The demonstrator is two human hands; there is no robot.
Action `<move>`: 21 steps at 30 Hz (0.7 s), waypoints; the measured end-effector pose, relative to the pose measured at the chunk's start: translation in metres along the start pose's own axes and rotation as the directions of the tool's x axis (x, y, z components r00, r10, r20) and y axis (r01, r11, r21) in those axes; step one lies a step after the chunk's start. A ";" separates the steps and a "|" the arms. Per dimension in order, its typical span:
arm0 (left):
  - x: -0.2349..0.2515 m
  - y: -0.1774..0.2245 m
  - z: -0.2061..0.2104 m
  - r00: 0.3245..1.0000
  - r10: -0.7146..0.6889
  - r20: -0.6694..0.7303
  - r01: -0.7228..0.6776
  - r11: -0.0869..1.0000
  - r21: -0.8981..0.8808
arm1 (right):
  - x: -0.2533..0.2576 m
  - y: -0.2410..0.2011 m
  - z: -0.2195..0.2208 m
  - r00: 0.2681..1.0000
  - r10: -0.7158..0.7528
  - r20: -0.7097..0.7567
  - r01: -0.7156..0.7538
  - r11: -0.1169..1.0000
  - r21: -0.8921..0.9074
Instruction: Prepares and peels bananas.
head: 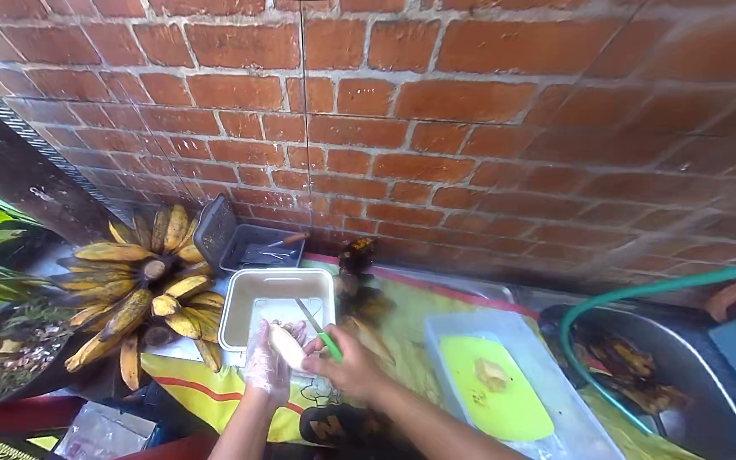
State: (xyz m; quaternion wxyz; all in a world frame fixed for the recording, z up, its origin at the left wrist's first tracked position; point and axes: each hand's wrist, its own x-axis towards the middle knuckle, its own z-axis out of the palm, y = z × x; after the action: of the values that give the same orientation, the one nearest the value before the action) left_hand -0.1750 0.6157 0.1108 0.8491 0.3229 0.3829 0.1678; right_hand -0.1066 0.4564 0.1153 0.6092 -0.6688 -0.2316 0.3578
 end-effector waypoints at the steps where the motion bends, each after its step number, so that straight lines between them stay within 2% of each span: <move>1: 0.002 -0.001 0.001 0.999 0.020 0.043 -0.023 0.998 0.055 | 0.000 -0.004 0.003 1.000 0.024 0.011 -0.025 0.997 0.072; 3: 0.003 -0.001 0.000 0.991 0.086 0.098 -0.096 0.990 0.103 | 0.002 -0.018 0.002 0.999 0.027 0.039 -0.033 0.987 0.160; 5: 0.000 -0.002 0.001 0.989 0.136 0.054 -0.139 0.989 0.050 | 0.002 -0.029 0.000 0.996 -0.031 0.078 0.018 0.986 0.164; 8: -0.003 -0.006 0.010 0.989 0.121 -0.085 -0.129 0.987 -0.095 | 0.001 -0.025 -0.007 0.991 -0.115 0.068 0.119 0.992 -0.043; 10: -0.008 -0.008 0.018 0.981 0.126 -0.147 -0.144 0.983 -0.115 | 0.002 -0.013 -0.009 0.994 -0.086 0.070 0.099 0.973 -0.210; 12: -0.010 -0.010 0.020 0.988 0.120 -0.097 -0.127 0.990 -0.065 | 0.004 -0.003 -0.003 0.999 -0.027 0.043 0.036 0.974 -0.225; 16: 0.007 0.005 0.012 0.981 0.186 0.057 -0.193 0.970 0.151 | 0.025 -0.007 0.010 0.995 0.097 -0.002 -0.097 0.995 -0.022; 18: 0.020 0.022 0.004 0.974 0.181 0.137 -0.206 0.957 0.203 | 0.033 -0.014 0.025 0.995 0.099 -0.013 -0.099 0.995 0.012; 21: 0.044 0.049 -0.003 0.975 0.080 0.209 -0.113 0.982 0.153 | 0.043 -0.033 0.047 0.999 0.045 -0.032 -0.045 0.999 -0.005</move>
State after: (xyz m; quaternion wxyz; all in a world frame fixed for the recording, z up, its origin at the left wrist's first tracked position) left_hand -0.1504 0.6762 0.1193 0.8451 0.4252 0.2908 0.1434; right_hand -0.1104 0.5238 0.1393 0.6028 -0.6810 -0.2079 0.3600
